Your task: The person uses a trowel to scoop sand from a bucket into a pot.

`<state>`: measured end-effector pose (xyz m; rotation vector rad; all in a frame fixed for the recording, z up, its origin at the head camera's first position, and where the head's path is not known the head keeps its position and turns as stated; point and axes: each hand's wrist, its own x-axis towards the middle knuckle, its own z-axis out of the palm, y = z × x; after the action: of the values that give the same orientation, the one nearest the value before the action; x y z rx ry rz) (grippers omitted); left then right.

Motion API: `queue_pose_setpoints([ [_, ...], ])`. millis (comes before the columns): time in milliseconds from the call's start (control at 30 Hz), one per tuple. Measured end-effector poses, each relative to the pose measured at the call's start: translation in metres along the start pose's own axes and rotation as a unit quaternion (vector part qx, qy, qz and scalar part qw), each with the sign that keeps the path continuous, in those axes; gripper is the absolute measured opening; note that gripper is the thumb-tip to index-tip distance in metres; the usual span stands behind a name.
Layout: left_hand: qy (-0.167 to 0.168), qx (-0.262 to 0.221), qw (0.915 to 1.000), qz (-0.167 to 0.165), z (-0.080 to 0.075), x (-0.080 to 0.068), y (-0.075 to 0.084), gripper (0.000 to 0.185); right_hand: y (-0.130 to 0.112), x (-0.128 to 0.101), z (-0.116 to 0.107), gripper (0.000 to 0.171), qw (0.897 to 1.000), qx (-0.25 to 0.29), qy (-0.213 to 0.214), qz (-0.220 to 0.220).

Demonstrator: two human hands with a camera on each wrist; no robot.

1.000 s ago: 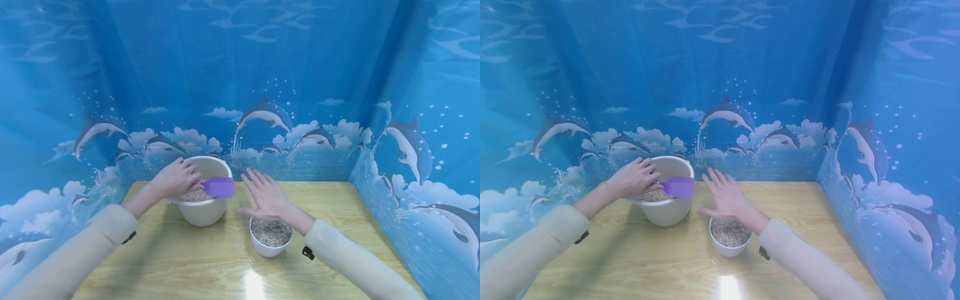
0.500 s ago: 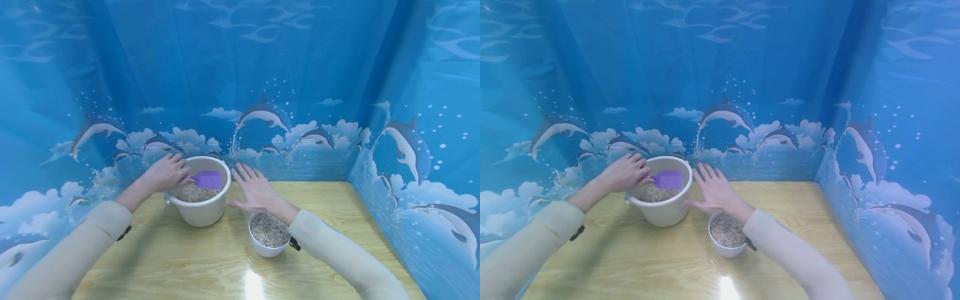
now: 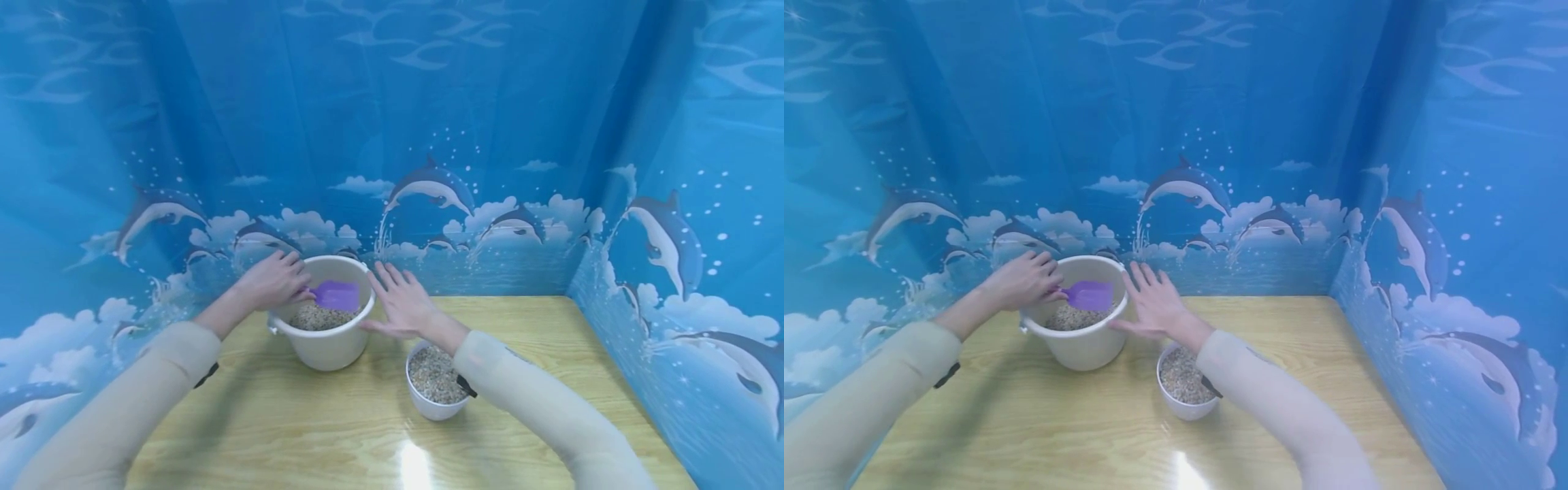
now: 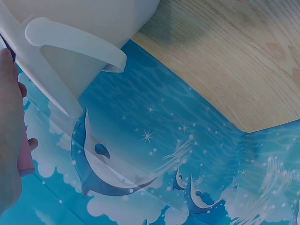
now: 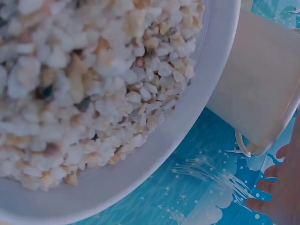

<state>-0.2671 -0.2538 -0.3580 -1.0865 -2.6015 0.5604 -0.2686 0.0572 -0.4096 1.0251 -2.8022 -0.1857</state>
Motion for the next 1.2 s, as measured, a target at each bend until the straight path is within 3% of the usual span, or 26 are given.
queue_pose_setpoints([
  [633, -0.055, 0.021, 0.997, 0.05, 0.017, 0.017, 0.009, 0.039, -0.01, 0.009, 0.005, 0.118, 0.999, -0.025, -0.03, 0.004],
  [1200, -0.054, 0.074, 0.991, 0.098, 0.031, 0.039, 0.011, 0.047, -0.013, 0.008, 0.004, 0.119, 0.999, -0.039, -0.028, 0.008],
])
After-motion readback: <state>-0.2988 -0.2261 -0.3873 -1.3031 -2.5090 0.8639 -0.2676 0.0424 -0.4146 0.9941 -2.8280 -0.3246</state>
